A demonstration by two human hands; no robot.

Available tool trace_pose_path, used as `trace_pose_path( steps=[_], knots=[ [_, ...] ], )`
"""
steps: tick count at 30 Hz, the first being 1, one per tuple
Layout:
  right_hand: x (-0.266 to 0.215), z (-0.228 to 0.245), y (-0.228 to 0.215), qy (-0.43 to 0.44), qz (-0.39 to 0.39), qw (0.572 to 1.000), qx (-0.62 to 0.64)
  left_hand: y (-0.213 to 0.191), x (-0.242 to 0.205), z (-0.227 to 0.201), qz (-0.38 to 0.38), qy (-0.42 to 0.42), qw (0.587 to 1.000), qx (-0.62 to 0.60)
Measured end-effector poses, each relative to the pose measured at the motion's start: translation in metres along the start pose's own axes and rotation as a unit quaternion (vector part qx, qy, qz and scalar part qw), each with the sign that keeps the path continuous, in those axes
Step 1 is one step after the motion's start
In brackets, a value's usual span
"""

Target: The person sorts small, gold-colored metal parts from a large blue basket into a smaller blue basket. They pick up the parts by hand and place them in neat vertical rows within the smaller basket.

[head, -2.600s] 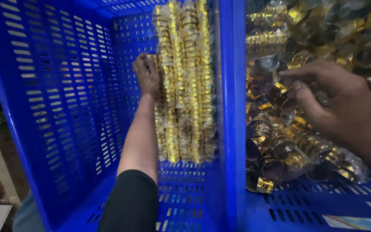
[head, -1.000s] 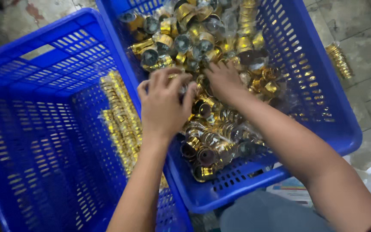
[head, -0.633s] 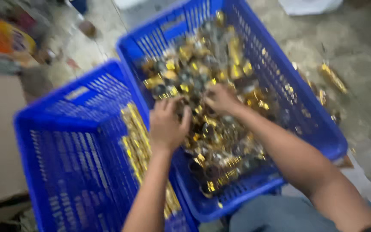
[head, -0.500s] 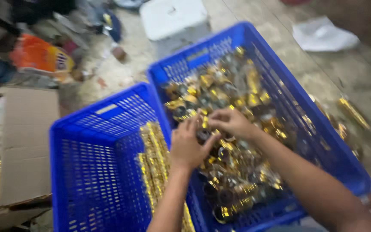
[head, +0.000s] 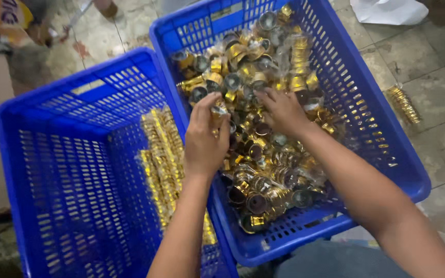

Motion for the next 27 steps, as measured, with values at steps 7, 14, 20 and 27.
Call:
trace_pose_path(
  steps=[7, 14, 20, 27],
  knots=[
    [-0.002, 0.006, 0.02, -0.027, -0.031, 0.993, -0.109, 0.01, 0.0, 0.009, 0.045, -0.011, 0.996, 0.08],
    [0.009, 0.002, -0.037, 0.252, -0.082, 0.866, 0.424, 0.012, -0.002, 0.014, 0.045, -0.027, 0.995, 0.083],
    [0.008, 0.094, -0.097, 0.135, -0.082, 0.805, 0.572, 0.009, -0.001, 0.003, 0.056, -0.014, 0.995, 0.087],
    [0.009, 0.115, -0.109, -0.046, -0.127, 0.896, 0.422, 0.003, -0.002, 0.002, 0.049, -0.013, 0.996, 0.071]
  ],
)
Point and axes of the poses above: each hand's wrist, its own x-axis towards the middle knuckle, its own y-axis out of the palm, z = x × y, the point moved 7 cm from there along x, towards the middle knuckle, and after that the axes turned 9 degrees about x, right-handed, at the moved point
